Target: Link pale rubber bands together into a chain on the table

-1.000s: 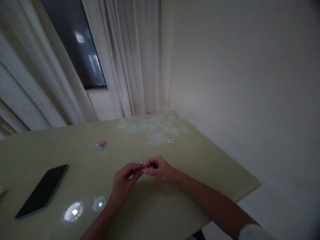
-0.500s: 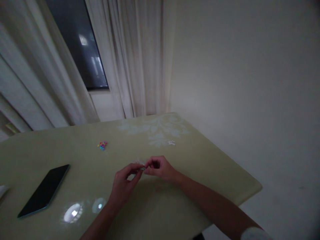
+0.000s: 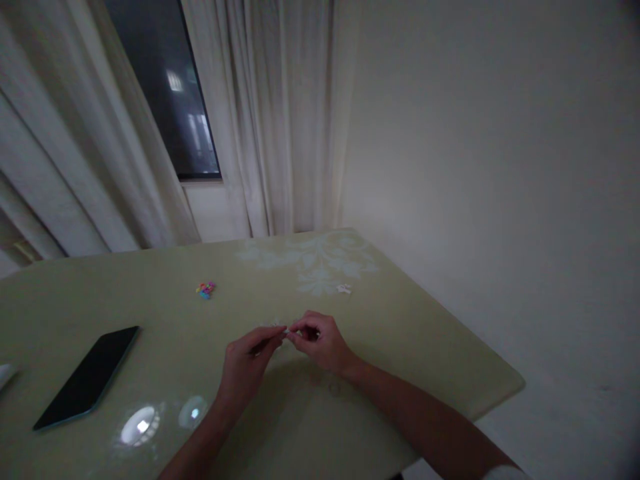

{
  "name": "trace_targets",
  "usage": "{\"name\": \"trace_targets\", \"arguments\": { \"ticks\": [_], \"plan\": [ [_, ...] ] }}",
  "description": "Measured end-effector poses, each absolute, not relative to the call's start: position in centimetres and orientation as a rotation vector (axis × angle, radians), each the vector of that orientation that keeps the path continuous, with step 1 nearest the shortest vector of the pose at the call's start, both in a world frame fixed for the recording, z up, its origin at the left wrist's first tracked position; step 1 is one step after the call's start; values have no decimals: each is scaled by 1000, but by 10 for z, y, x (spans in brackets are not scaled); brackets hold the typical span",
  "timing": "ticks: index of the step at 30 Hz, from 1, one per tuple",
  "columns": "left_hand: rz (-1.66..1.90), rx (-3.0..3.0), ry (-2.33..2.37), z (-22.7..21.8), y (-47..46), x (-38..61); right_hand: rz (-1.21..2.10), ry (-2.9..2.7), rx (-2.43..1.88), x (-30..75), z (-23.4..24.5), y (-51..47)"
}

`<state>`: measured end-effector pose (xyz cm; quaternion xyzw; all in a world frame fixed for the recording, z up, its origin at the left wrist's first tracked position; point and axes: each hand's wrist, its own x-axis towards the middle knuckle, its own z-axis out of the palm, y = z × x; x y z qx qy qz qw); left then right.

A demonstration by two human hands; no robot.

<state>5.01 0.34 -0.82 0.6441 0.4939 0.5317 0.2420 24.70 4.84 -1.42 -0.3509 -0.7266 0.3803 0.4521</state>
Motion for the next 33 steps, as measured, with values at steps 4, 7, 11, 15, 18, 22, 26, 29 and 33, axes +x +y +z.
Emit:
{"name": "trace_targets", "arguments": {
  "ticks": [4, 7, 11, 15, 18, 22, 26, 29, 33],
  "plan": [
    [1448, 1763, 1566, -4, 15, 30, 754, -2054, -921, 246, -9, 62],
    [1370, 1814, 1739, -14, 26, 14, 593, -2339, -1016, 242, -1, 71],
    [1211, 1828, 1674, -32, 33, 9, 414, -2630, -1124, 231, 13, 80],
    [1153, 1746, 1606, -34, 31, 14, 293, -2808, -1218, 212, 26, 91],
    [1155, 1734, 1591, -33, 31, 14, 295, -2917, -1253, 198, 34, 100],
    [1154, 1700, 1553, -36, 33, 12, 506, -2956, -1180, 203, 46, 108],
    [1153, 1649, 1557, -39, 35, 10, 552, -2801, -1240, 229, 51, 117],
    [1181, 1629, 1570, -38, 36, 9, 526, -2845, -1298, 240, 46, 120],
    [1214, 1648, 1600, -35, 35, 4, 538, -2935, -1222, 235, 34, 115]
  ]
}}
